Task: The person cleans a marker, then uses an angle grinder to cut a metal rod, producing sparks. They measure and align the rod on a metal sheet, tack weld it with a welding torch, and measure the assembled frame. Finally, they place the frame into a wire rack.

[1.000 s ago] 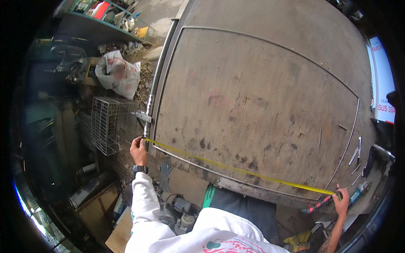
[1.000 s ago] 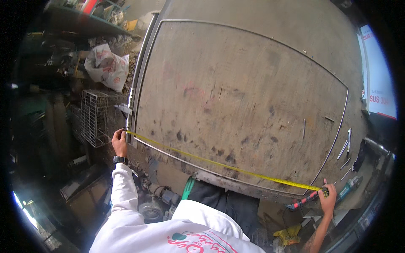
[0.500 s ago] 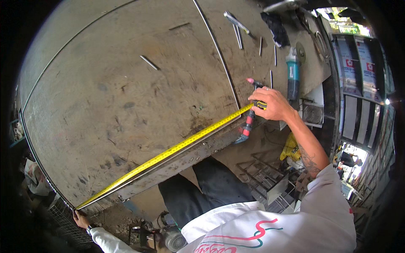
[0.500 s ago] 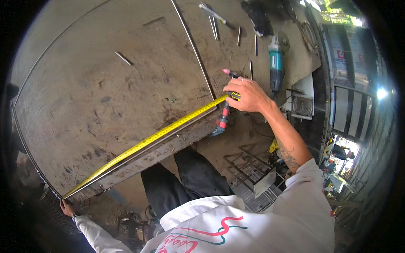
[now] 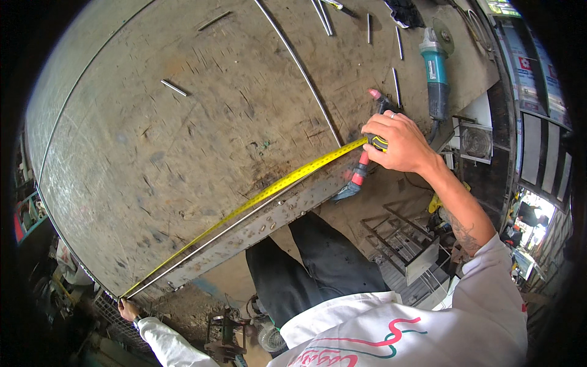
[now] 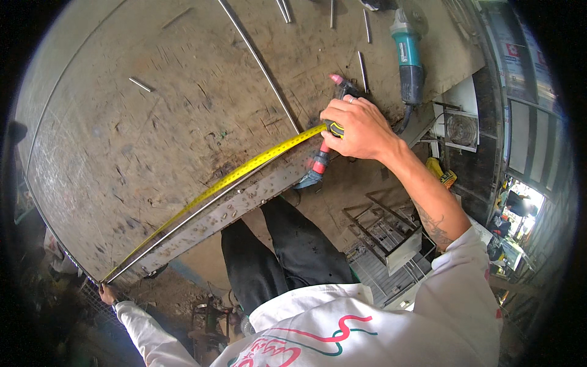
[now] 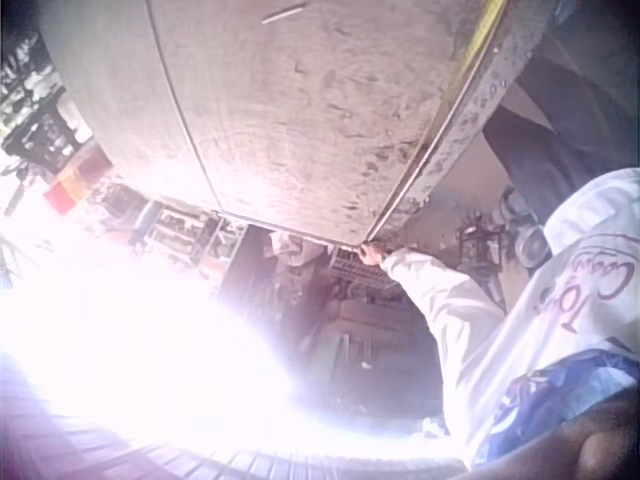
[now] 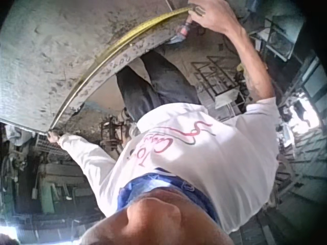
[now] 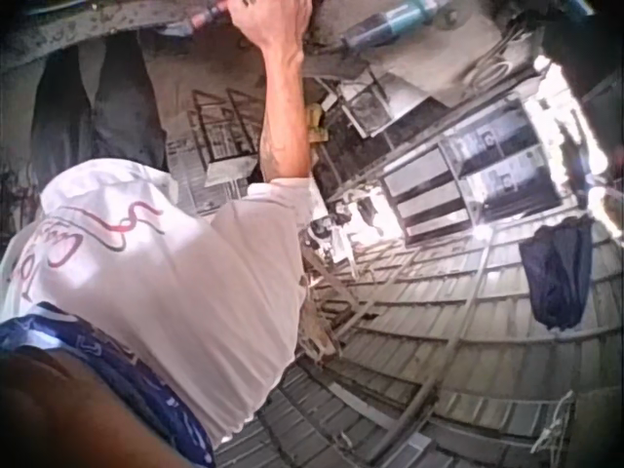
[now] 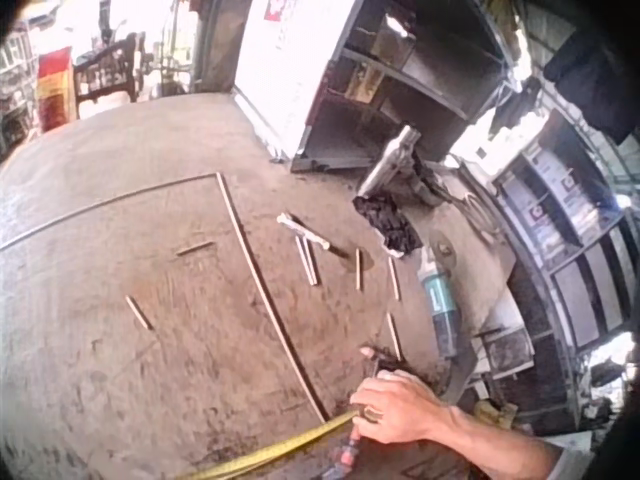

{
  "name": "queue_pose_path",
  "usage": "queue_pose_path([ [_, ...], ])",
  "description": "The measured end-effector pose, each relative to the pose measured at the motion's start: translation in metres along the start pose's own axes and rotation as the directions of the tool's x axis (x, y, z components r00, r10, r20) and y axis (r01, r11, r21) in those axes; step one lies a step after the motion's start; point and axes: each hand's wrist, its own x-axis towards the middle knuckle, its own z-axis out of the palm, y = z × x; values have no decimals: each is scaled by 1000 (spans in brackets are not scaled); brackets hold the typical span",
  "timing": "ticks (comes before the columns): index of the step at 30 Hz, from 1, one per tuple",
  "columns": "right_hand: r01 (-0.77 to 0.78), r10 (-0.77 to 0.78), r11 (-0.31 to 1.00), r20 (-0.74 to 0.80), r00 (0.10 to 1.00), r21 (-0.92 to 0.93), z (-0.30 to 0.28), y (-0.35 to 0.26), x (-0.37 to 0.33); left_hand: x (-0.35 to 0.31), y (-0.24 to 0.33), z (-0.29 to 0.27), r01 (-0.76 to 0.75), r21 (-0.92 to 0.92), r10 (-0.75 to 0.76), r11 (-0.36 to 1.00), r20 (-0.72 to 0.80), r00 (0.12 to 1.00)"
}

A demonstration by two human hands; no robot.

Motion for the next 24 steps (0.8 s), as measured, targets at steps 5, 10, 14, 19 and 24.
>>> queue_pose_path([
  [5,24,-24,1000,-100,995,-2,4,-15,10,-10,7,6,61,220,-21,974,-177,984],
  [10,67,-66,997,24,998,-45,23,-26,27,21,-4,-24,178,436,-98,882,-200,975],
  [14,32,-22,995,101,995,-99,21,-27,26,49,-2,-27,176,311,-174,934,-31,984],
  [19,-22,49,989,189,981,-144,16,-25,28,57,0,-17,202,520,-167,830,-115,979],
  [24,-23,50,992,217,975,-123,17,-23,22,69,10,-25,391,489,-332,780,-207,920],
])
